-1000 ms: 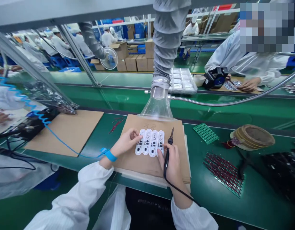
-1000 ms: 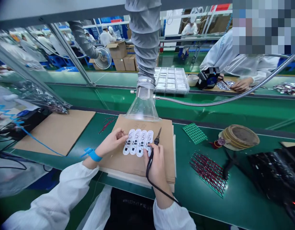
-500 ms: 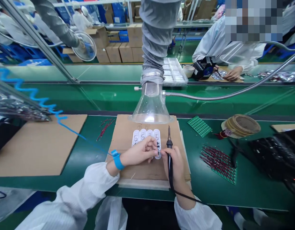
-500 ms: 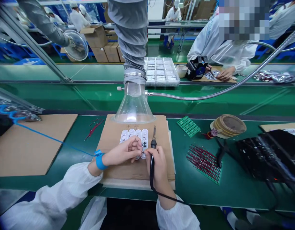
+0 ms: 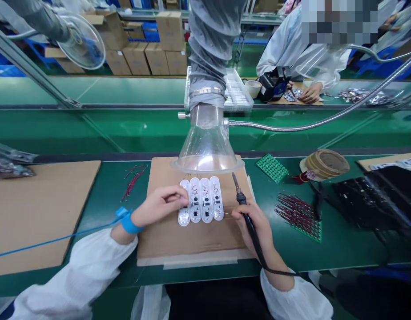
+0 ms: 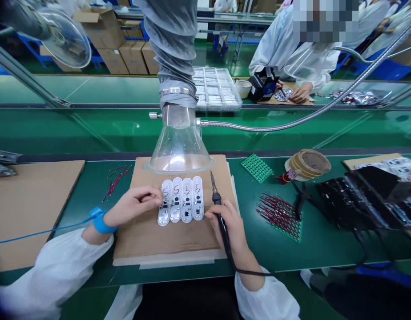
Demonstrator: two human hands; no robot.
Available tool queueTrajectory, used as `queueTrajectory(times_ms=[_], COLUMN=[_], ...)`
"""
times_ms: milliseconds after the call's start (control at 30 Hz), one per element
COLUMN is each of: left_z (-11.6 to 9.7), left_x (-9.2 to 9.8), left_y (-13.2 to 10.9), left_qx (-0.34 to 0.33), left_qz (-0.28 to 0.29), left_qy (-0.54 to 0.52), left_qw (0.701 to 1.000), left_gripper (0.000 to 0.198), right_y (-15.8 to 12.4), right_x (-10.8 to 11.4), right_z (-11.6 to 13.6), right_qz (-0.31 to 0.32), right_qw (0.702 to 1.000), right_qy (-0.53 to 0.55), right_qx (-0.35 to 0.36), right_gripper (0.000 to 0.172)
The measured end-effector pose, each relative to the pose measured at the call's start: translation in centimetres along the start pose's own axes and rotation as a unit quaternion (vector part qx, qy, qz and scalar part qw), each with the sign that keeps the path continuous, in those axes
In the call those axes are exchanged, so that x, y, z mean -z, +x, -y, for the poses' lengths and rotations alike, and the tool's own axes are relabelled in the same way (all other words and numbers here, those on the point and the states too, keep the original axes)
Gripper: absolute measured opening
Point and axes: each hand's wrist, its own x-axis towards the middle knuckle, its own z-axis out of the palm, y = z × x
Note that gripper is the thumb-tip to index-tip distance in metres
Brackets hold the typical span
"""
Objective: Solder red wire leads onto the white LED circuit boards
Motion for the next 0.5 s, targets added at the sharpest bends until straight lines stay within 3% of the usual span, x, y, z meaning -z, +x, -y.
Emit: queueTrajectory(times_ms=[100,200,300,500], left_z=[1.6,3.3,4.3,4.5], left_x=[1.6,1.7,1.3,1.2], left_y=[2.1,3.5,3.4,2.8], left_qx=[-0.093,-0.104,-0.09,-0.144], left_qz=[-0.084,-0.144,-0.125,-0.071], left_qy=[0.079,0.084,0.074,0.12], left_qw=[0.989,0.981,0.985,0.98], left_gripper=[0.033,0.037,0.036,0.025], right_y=[0.3,0.1,-0.4,-0.5], right_x=[0.8,0.6,0.3,0.8], right_z=[-0.9,-1.7,-2.1,-2.2], right_qz=[0.005,-0.049,-0.089,-0.138], right_qw=[0.999,0.992,0.983,0.973], right_qy=[0.033,0.094,0.137,0.163], right_qx=[-0.008,-0.066,-0.083,-0.089], right_gripper=[0.019,0.031,0.033,0.031])
